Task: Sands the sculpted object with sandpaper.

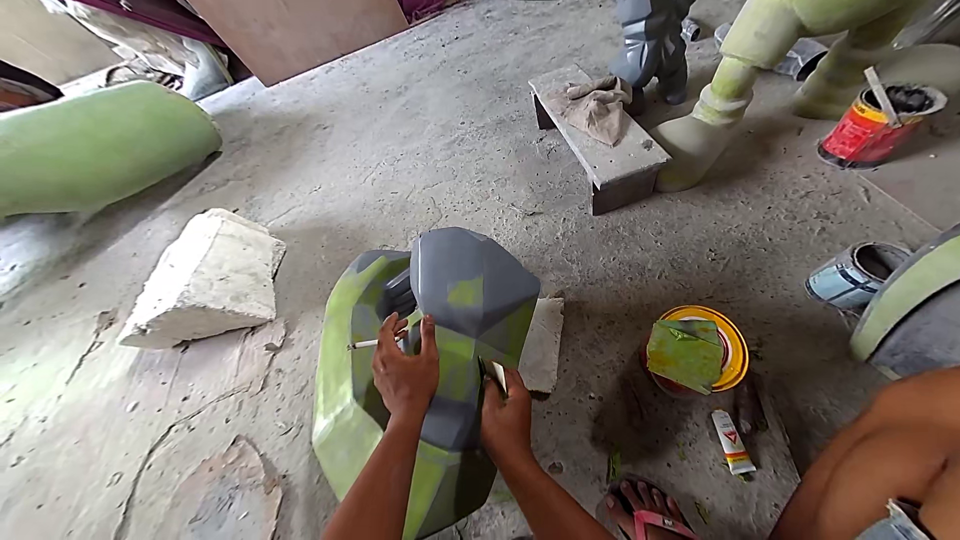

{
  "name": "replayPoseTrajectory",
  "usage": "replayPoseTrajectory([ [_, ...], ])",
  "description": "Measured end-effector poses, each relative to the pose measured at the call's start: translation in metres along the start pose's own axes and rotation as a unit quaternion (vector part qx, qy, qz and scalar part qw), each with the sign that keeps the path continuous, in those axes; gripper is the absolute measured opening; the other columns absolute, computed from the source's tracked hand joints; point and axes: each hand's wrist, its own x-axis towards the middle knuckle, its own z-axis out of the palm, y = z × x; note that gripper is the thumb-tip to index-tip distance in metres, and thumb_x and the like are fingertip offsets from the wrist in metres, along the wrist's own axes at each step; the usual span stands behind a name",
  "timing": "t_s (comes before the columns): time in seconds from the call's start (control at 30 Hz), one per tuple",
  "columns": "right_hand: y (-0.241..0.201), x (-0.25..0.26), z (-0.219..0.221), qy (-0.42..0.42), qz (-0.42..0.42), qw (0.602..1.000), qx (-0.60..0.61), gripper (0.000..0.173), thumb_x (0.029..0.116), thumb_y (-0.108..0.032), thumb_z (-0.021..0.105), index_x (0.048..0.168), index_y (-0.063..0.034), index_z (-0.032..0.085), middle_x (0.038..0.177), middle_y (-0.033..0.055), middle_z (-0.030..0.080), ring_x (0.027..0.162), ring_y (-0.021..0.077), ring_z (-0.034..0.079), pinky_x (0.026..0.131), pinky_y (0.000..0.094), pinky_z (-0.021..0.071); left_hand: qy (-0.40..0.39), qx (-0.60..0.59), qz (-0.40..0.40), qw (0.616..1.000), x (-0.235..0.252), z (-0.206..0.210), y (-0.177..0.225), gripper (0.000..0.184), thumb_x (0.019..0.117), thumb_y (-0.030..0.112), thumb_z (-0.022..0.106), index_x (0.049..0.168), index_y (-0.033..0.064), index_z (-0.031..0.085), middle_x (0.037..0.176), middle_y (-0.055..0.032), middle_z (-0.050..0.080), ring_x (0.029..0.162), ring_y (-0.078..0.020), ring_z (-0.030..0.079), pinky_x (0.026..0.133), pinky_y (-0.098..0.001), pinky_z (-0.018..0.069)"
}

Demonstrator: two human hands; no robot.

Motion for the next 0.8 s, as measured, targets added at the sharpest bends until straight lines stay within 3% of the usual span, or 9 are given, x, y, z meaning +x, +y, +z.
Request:
replayPoseTrajectory([
  [0.1, 0.0, -0.013, -0.005, -0.008, -0.024, 1.0, -0.001, 0.025, 0.0994, -0.019, 0.059, 0.115, -0.0109, 0.076, 0.107, 0.0042, 0.07, 0.099, 0.0114, 0.067, 0.09, 0.0331, 0.0573, 0.0, 0.002, -0.004, 1.0, 0.001, 0.001, 0.003, 0.071, 0.0986, 0.062, 0.055, 0.146, 0.0093, 0.052, 0.131, -0.0141, 0.065, 0.12, -0.0346, 0.062, 0.099, -0.0621, 0.0477],
  [0.2, 0.003, -0.037, -0.005, -0.012, -0.071, 0.997, -0.01, 0.031, 0.0979, -0.013, 0.059, 0.125, -0.0181, 0.075, 0.105, 0.002, 0.067, 0.095, 0.009, 0.065, 0.083, 0.0298, 0.058, -0.002, 0.005, -0.009, 1.0, -0.001, 0.0, 0.004, 0.072, 0.0979, 0.064, 0.054, 0.146, 0.0097, 0.052, 0.131, -0.0136, 0.065, 0.12, -0.0343, 0.062, 0.1, -0.0623, 0.047],
  [0.3, 0.01, -0.055, 0.0, -0.009, -0.118, 0.993, 0.002, 0.04, 0.0923, -0.005, 0.061, 0.129, -0.0162, 0.073, 0.11, 0.0026, 0.068, 0.1, 0.0092, 0.064, 0.086, 0.0292, 0.0586, -0.004, 0.002, -0.007, 1.0, -0.001, -0.003, 0.004, 0.073, 0.0978, 0.064, 0.055, 0.145, 0.0089, 0.052, 0.132, -0.0144, 0.065, 0.12, -0.0348, 0.062, 0.1, -0.0628, 0.0484],
  [0.43, 0.012, -0.061, -0.005, -0.028, -0.143, 0.989, 0.032, 0.035, 0.0951, -0.006, 0.06, 0.125, -0.0135, 0.075, 0.109, 0.0028, 0.069, 0.099, 0.0092, 0.066, 0.085, 0.0282, 0.0595, -0.002, -0.008, 0.006, 1.0, 0.0, -0.002, -0.001, 0.071, 0.0991, 0.061, 0.055, 0.146, 0.0075, 0.051, 0.132, -0.0147, 0.066, 0.12, -0.0337, 0.063, 0.1, -0.06, 0.0493],
  [0.67, 0.049, -0.033, -0.027, 0.058, -0.03, 0.996, 0.052, 0.024, 0.0997, -0.012, 0.056, 0.112, -0.0028, 0.074, 0.109, 0.0075, 0.073, 0.102, 0.0127, 0.069, 0.092, 0.0327, 0.0589, -0.002, -0.009, 0.005, 1.0, 0.0, 0.0, -0.001, 0.069, 0.0998, 0.06, 0.055, 0.145, 0.0081, 0.052, 0.131, -0.0145, 0.066, 0.119, -0.0326, 0.064, 0.099, -0.059, 0.0498],
  [0.8, 0.055, -0.035, -0.022, 0.031, -0.039, 0.999, 0.012, 0.028, 0.1005, -0.014, 0.057, 0.122, -0.0048, 0.073, 0.12, 0.0096, 0.069, 0.111, 0.0135, 0.066, 0.098, 0.0323, 0.0568, -0.003, -0.007, 0.003, 1.0, 0.0, -0.001, 0.001, 0.07, 0.0997, 0.06, 0.055, 0.146, 0.0081, 0.051, 0.132, -0.0142, 0.065, 0.12, -0.033, 0.063, 0.1, -0.0599, 0.0488],
])
